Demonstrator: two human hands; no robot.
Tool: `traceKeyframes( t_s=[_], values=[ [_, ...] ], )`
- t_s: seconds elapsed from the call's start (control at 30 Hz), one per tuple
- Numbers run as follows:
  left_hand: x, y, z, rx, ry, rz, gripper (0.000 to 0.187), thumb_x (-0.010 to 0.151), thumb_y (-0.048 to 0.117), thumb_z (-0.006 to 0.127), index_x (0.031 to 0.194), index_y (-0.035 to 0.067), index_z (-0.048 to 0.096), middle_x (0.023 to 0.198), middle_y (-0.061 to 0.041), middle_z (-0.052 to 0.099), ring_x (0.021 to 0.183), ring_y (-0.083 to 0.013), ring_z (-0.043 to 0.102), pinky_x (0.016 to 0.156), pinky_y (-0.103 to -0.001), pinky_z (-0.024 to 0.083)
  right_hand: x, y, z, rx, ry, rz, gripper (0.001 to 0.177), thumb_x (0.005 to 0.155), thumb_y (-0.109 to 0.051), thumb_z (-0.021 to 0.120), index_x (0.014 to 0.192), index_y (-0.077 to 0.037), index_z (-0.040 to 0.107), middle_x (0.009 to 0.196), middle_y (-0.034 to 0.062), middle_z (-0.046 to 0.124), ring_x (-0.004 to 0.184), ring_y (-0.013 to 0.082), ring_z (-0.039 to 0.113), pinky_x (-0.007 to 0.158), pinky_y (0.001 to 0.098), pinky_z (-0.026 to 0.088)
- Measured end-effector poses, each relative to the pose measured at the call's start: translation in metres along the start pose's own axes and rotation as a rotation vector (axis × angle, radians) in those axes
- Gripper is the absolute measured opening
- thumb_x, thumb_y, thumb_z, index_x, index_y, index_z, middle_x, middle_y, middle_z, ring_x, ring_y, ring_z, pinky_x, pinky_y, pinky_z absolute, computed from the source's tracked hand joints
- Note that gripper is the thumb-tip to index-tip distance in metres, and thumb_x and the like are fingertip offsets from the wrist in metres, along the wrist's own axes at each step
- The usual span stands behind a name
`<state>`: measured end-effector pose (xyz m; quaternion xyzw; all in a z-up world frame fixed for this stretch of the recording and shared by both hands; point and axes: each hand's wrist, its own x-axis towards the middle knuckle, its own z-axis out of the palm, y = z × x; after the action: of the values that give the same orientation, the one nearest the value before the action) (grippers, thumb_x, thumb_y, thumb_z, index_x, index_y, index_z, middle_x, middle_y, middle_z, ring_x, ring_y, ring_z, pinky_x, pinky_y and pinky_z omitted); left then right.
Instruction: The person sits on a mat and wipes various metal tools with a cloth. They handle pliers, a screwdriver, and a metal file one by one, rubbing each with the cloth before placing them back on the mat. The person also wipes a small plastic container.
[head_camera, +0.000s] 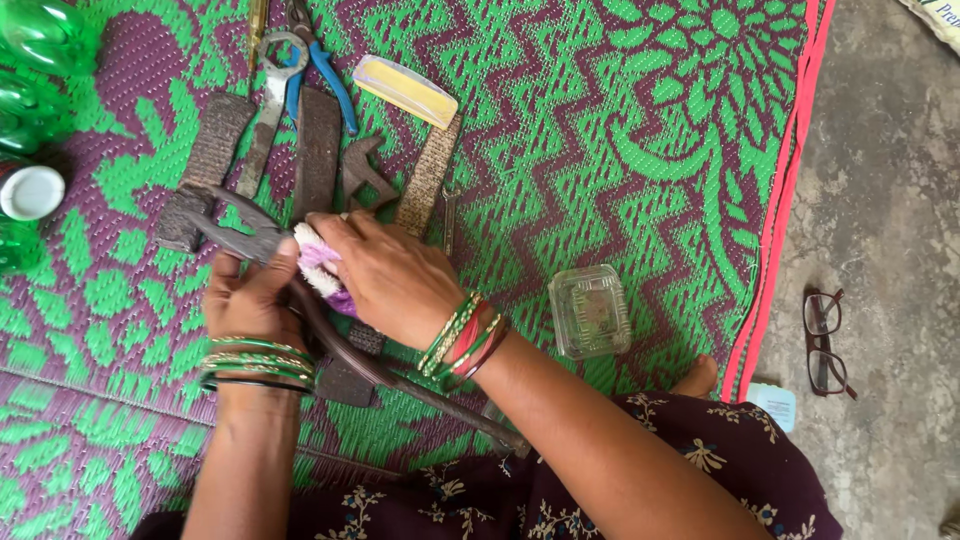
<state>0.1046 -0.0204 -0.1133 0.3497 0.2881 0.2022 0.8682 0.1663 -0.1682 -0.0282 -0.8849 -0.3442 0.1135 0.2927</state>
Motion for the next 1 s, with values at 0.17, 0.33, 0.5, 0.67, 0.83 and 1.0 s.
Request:
traceKeyframes(
  t_s=[0.17,0.33,0.5,0.67,0.83,1.0],
  values=[
    [-0.001,0.029,-0.005,0.032,0.071,0.005,0.016,0.097,-0.004,0.071,0.109,0.002,0.062,0.098,-0.014,0.073,0.085,-0.0237,0.074,0.079,-0.042,0.067,0.007,0.009,-0.012,-0.069,-0.216,0.041,0.041,0.086,-0.019,0.071,0.123,-0.01,0.056,0.11,0.0123,0.065,0.097,0.0322,0.071,0.081,0.0458,0.057],
    [0.001,0.043,-0.003,0.006,0.123,0.052,0.023,0.095,-0.005,0.071,0.111,0.006,0.059,0.097,-0.011,0.073,0.084,-0.0228,0.074,0.078,-0.044,0.068,0.003,0.01,-0.036,-0.173,-0.215,0.123,0.04,0.087,-0.012,0.071,0.125,-0.013,0.06,0.109,0.0112,0.066,0.096,0.0306,0.071,0.078,0.0453,0.057],
    [0.0,0.031,0.003,0.053,0.08,0.014,0.02,0.097,-0.003,0.069,0.113,0.004,0.06,0.097,-0.014,0.072,0.085,-0.0252,0.072,0.082,-0.044,0.066,0.005,-0.016,-0.03,-0.023,0.307,-0.154,0.059,0.094,-0.008,0.068,0.149,-0.012,0.048,0.134,0.0107,0.063,0.117,0.0298,0.067,0.1,0.0395,0.058],
    [0.0,0.003,0.002,-0.103,-0.032,-0.054,0.031,0.092,-0.004,0.061,0.123,0.002,0.065,0.111,-0.011,0.075,0.1,-0.0237,0.073,0.093,-0.04,0.061,0.006,-0.031,-0.004,-0.143,0.234,-0.267,0.075,0.086,-0.007,0.066,0.155,-0.013,0.037,0.142,0.0141,0.057,0.118,0.0339,0.063,0.1,0.0435,0.054],
    [0.003,0.01,-0.005,-0.036,0.034,-0.025,0.02,0.099,0.0,0.066,0.119,0.003,0.066,0.107,-0.009,0.073,0.096,-0.0219,0.071,0.089,-0.038,0.058,0.003,-0.022,-0.01,-0.095,0.02,-0.088,0.075,0.084,-0.005,0.067,0.153,-0.016,0.041,0.126,0.0107,0.062,0.109,0.0329,0.066,0.084,0.0443,0.056],
    [-0.002,0.035,-0.01,0.023,0.001,0.008,0.007,0.107,0.009,0.066,0.109,0.003,0.064,0.098,-0.013,0.072,0.087,-0.0243,0.07,0.085,-0.045,0.061,0.002,-0.022,-0.022,-0.101,-0.025,-0.053,0.068,0.082,0.0,0.066,0.146,-0.018,0.051,0.119,0.0062,0.065,0.105,0.0305,0.068,0.081,0.0448,0.056]
  ],
)
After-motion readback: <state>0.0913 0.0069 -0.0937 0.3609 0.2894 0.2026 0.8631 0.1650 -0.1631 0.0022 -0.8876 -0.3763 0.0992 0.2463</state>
